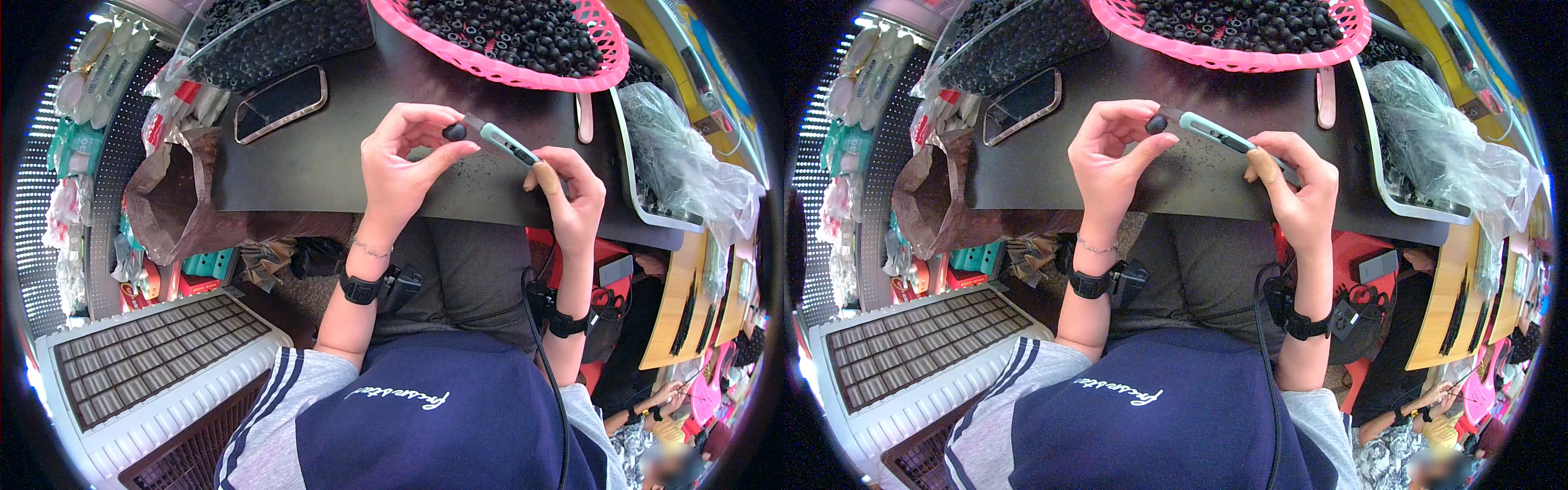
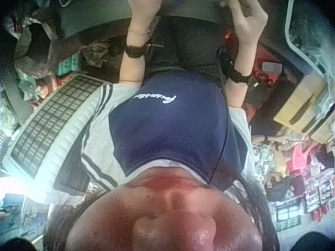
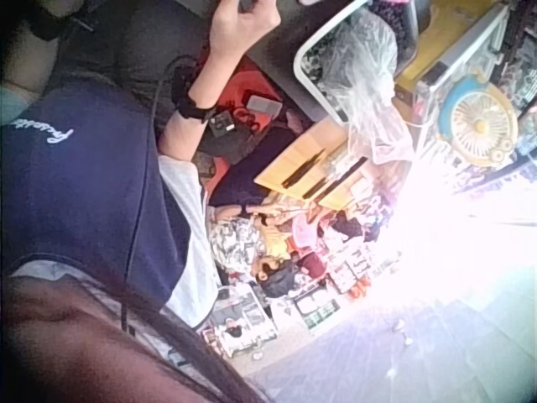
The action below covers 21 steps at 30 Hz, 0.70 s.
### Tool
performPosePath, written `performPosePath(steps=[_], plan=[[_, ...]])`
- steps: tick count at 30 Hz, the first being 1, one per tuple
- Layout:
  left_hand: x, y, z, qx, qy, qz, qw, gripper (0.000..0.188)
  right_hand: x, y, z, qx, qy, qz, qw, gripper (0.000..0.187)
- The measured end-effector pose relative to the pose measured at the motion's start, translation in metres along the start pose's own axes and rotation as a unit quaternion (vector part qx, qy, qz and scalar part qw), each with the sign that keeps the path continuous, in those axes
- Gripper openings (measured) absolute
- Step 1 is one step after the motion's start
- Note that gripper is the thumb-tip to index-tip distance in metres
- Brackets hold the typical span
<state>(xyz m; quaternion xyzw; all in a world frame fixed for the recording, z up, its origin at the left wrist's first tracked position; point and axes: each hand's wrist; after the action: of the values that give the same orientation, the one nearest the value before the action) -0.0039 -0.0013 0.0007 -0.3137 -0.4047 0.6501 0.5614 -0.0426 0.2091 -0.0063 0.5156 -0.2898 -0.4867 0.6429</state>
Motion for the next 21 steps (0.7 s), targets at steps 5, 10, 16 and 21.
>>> performPosePath(steps=[5,10,16,21], plan=[[-0.0012,-0.0010,0.0019,-0.011,0.024,0.067,0.997,0.039,0.0025,0.0024,0.0021,-0.021,-0.002,-0.028,0.999,0.012],[-0.0017,-0.0013,0.0019,0.000,0.036,0.071,0.997,0.036,0.0005,0.0028,0.0014,-0.012,0.003,-0.039,0.999,0.012],[-0.0009,-0.0018,0.0017,-0.006,0.043,0.062,0.997,0.037,0.0006,0.0022,0.0011,-0.003,-0.002,-0.030,1.000,0.013],[-0.0017,-0.0003,0.0019,-0.003,0.045,0.052,0.998,0.035,0.0001,0.0018,0.0011,-0.002,0.002,-0.025,1.000,0.013]])
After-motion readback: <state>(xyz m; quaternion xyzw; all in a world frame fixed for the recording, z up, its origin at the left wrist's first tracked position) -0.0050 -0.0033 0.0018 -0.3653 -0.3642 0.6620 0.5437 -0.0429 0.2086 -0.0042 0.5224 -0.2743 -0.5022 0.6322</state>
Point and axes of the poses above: each hand's wrist, its own z-axis towards the middle knuckle, its own x-axis out of the palm, y = z × x, and after that the axes turned 4 degrees about y, right-handed
